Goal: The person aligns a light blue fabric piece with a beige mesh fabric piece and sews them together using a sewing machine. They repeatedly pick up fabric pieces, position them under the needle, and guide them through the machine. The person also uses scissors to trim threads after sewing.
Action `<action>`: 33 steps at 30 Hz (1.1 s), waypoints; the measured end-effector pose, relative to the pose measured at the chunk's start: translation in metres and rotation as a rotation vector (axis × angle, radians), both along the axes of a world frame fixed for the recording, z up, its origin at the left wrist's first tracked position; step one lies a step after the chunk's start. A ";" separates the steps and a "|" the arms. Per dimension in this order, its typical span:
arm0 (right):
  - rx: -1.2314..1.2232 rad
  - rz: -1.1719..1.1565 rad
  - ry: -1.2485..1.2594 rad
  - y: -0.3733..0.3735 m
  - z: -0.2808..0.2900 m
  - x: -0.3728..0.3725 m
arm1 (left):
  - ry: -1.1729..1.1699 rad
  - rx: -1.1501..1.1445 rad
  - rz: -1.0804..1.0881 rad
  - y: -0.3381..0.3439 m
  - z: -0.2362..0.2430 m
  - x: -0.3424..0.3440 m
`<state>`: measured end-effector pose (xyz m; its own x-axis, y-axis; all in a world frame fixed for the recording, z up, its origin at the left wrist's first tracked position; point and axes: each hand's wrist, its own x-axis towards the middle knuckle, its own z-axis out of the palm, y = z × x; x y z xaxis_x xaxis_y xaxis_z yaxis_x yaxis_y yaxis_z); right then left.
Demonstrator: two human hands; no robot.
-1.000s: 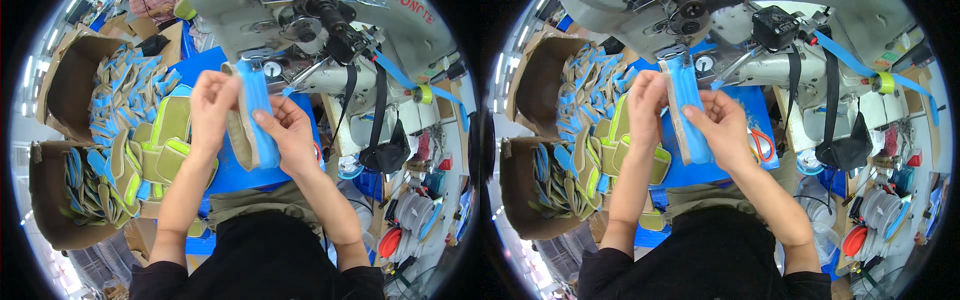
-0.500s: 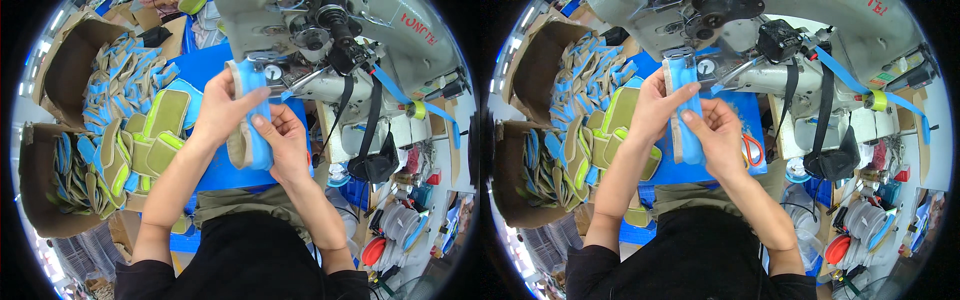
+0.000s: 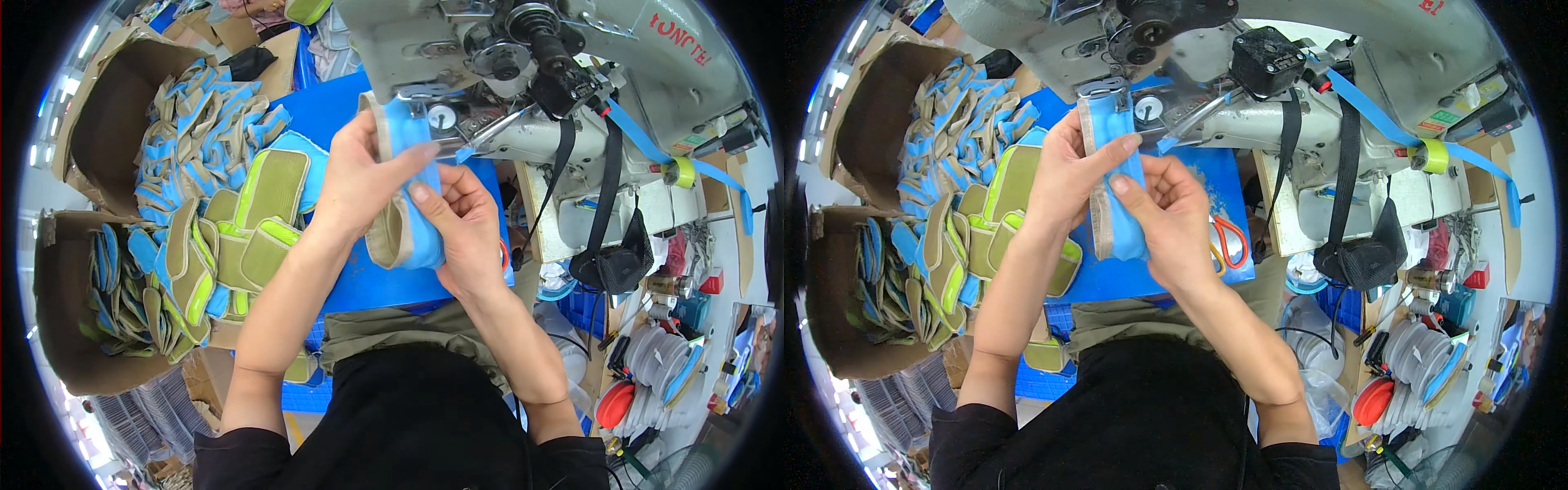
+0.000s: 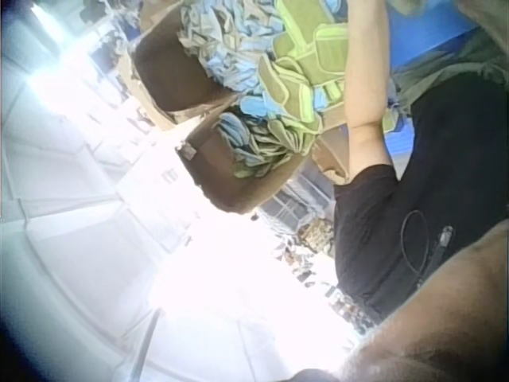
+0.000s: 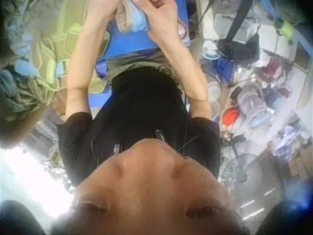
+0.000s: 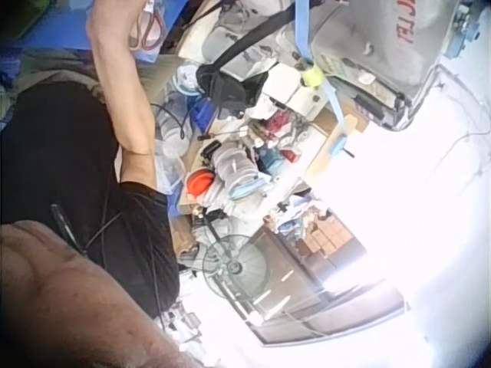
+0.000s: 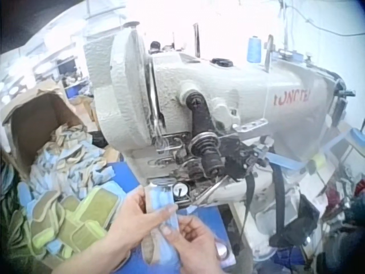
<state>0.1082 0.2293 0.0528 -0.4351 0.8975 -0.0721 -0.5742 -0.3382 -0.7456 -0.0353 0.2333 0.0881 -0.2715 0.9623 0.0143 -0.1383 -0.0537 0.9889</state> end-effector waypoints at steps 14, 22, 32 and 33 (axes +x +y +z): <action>0.014 -0.010 0.040 0.003 -0.003 -0.003 | 0.010 0.012 0.003 0.003 0.001 0.001; -0.001 -0.022 0.044 0.004 -0.001 -0.004 | 0.005 0.017 0.022 0.004 0.004 0.003; 0.031 -0.053 0.017 0.005 0.002 -0.007 | -0.003 0.037 0.013 0.007 0.003 0.001; 0.032 -0.058 0.018 0.006 0.001 -0.008 | -0.004 0.043 0.010 0.007 0.003 0.000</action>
